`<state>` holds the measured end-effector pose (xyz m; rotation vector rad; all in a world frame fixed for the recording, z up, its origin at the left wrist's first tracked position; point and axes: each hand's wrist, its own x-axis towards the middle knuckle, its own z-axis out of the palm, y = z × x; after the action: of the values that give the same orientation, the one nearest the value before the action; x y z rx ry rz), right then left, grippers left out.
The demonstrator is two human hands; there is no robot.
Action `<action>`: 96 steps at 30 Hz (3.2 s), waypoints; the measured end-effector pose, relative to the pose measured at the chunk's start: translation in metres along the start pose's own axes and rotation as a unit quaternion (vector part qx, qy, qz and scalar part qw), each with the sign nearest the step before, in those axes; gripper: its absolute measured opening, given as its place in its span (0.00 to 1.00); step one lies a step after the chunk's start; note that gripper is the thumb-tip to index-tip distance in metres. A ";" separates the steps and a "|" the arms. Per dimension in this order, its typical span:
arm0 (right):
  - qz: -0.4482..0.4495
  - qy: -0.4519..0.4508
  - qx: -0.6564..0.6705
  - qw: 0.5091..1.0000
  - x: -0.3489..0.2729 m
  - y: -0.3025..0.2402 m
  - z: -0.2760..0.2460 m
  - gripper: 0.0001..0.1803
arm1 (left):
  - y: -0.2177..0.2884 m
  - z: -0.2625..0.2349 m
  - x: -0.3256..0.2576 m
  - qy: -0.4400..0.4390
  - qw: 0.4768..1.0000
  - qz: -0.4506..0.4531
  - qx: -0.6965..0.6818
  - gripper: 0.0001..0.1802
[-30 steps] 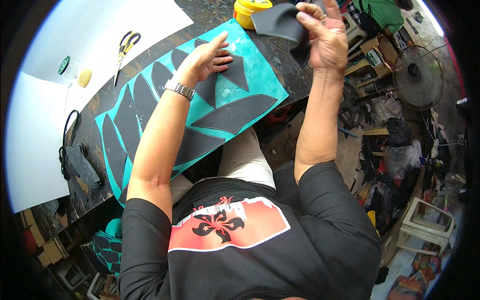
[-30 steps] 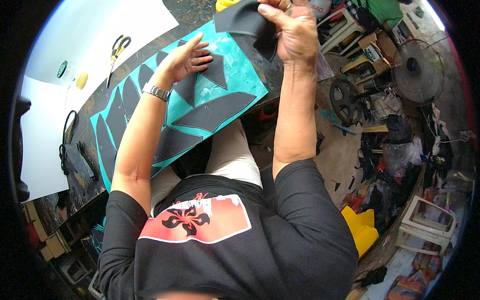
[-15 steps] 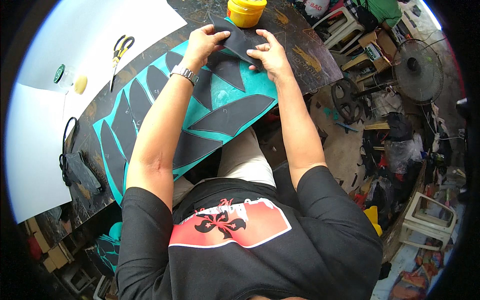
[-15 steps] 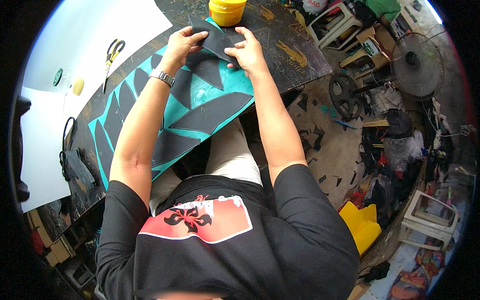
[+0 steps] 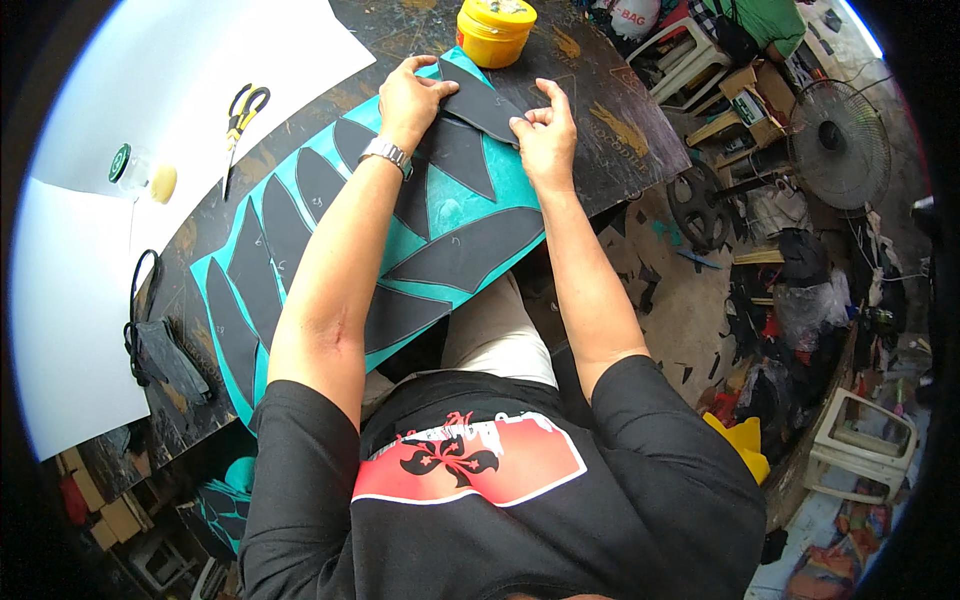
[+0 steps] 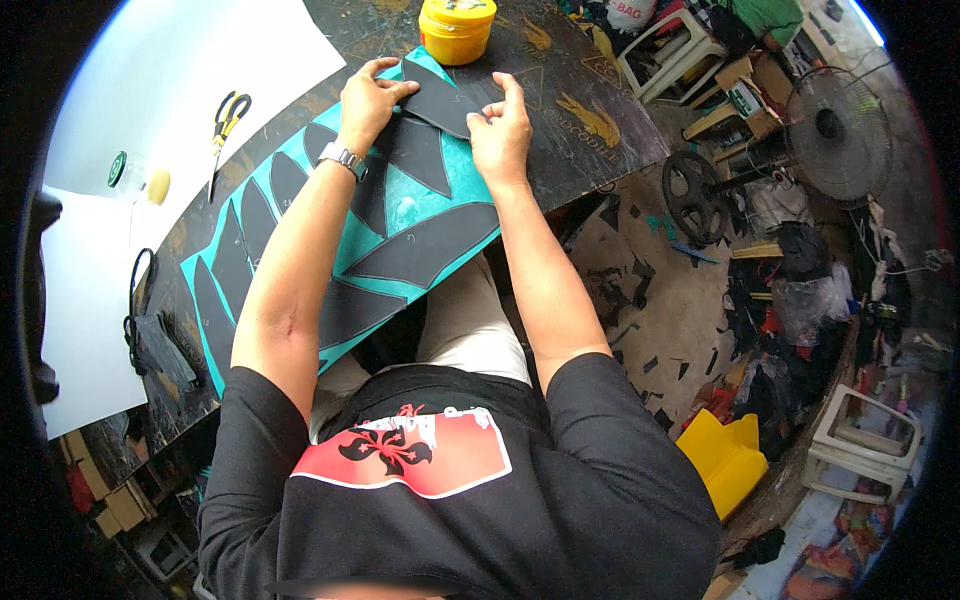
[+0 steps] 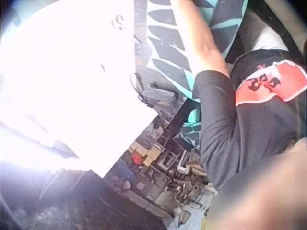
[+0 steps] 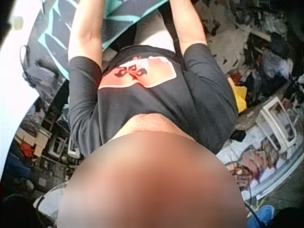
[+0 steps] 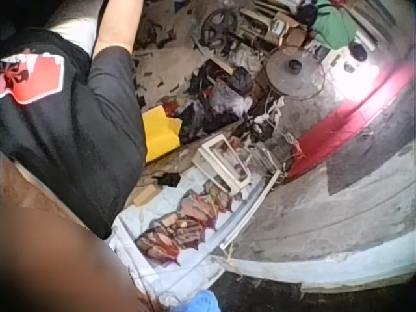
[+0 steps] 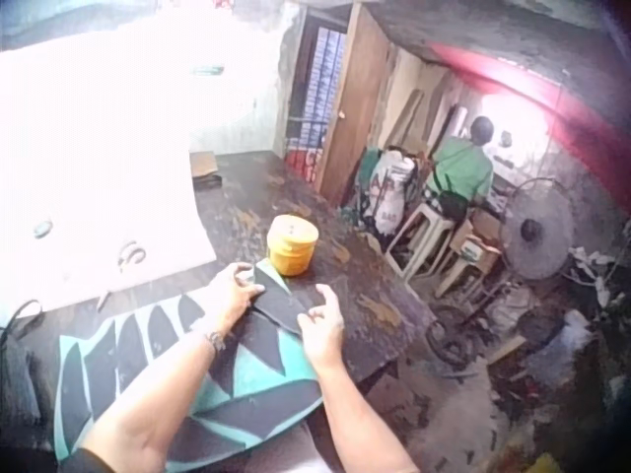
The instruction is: The person assembles a kite by arranging black cutouts on a teal base sheet, applying adhesive from a yellow container, and pressing the pieces into place. The person handles the cutouts and base sheet repeatedly, aligning and securing them on a cluttered workbench.
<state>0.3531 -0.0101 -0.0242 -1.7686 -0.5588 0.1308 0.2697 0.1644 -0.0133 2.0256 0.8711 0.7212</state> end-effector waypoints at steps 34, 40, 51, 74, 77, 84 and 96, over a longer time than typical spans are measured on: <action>-0.067 0.019 -0.035 0.997 -0.018 -0.008 -0.004 0.27 | 0.005 0.015 -0.009 0.034 0.999 -0.018 -0.003 0.23; -0.065 0.038 -0.019 0.997 -0.017 -0.007 -0.005 0.27 | 0.003 0.015 -0.010 0.030 1.000 -0.002 0.000 0.22; -0.036 0.058 -0.007 0.998 -0.012 -0.006 -0.008 0.29 | 0.009 0.017 -0.014 0.034 0.999 -0.003 -0.006 0.20; 0.009 0.011 -0.068 0.998 -0.012 -0.012 -0.017 0.32 | 0.012 0.020 -0.014 0.040 0.996 0.005 0.074 0.19; 0.014 0.006 -0.043 0.999 -0.015 -0.011 -0.018 0.32 | 0.011 0.020 -0.014 0.047 0.997 0.001 0.069 0.18; -0.090 0.015 0.006 0.996 -0.022 -0.011 -0.015 0.31 | 0.010 0.023 -0.013 0.085 0.991 0.010 0.101 0.19; -0.062 -0.016 0.019 0.998 0.000 -0.030 -0.029 0.33 | 0.011 0.022 -0.014 0.073 0.995 0.006 0.066 0.19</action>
<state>0.3548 -0.0305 0.0116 -1.6926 -0.6821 0.0834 0.2808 0.1387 -0.0182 2.1174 1.0146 0.8457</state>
